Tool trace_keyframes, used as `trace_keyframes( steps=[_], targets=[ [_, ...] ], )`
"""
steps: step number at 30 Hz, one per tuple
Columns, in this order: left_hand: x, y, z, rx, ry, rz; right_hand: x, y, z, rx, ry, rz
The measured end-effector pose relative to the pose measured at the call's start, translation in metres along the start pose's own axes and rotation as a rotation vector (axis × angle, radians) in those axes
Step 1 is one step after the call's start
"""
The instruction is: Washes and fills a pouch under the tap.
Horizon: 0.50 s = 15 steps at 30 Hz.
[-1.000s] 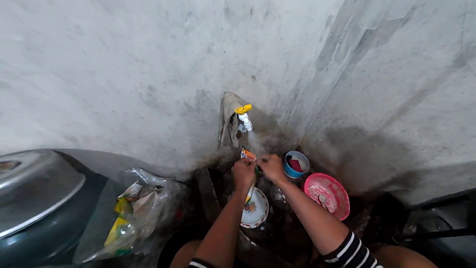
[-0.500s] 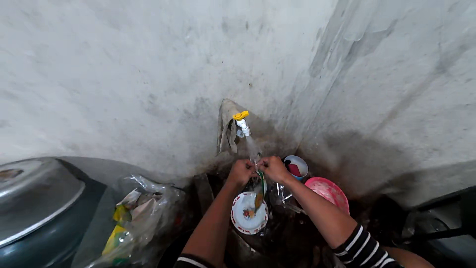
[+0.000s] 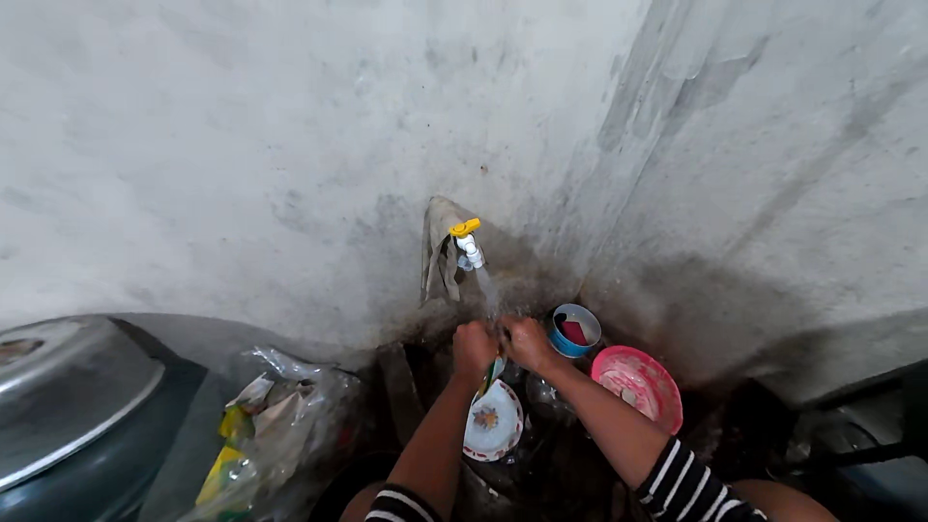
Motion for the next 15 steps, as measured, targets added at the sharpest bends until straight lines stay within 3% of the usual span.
trace_keyframes(
  steps=[6, 11, 15],
  targets=[
    [0.005, 0.000, 0.004, 0.074, 0.130, -0.042, 0.003, -0.005, 0.003, 0.006, -0.160, -0.060],
    [-0.005, -0.001, 0.009, 0.183, -0.084, -0.009, -0.006, 0.005, -0.003, -0.104, -0.129, 0.125],
    [0.001, 0.006, 0.004, 0.092, -0.162, 0.013, -0.016, 0.008, -0.002, -0.111, -0.085, 0.250]
  ],
)
Point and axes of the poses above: each hand's wrist, its own x-axis away from the middle knuckle, its own y-axis out of the back of the hand, z = x × y, the point moved 7 cm from there along -x, towards the middle knuckle, and after that the axes turned 13 degrees about z, right-handed, at the moved point
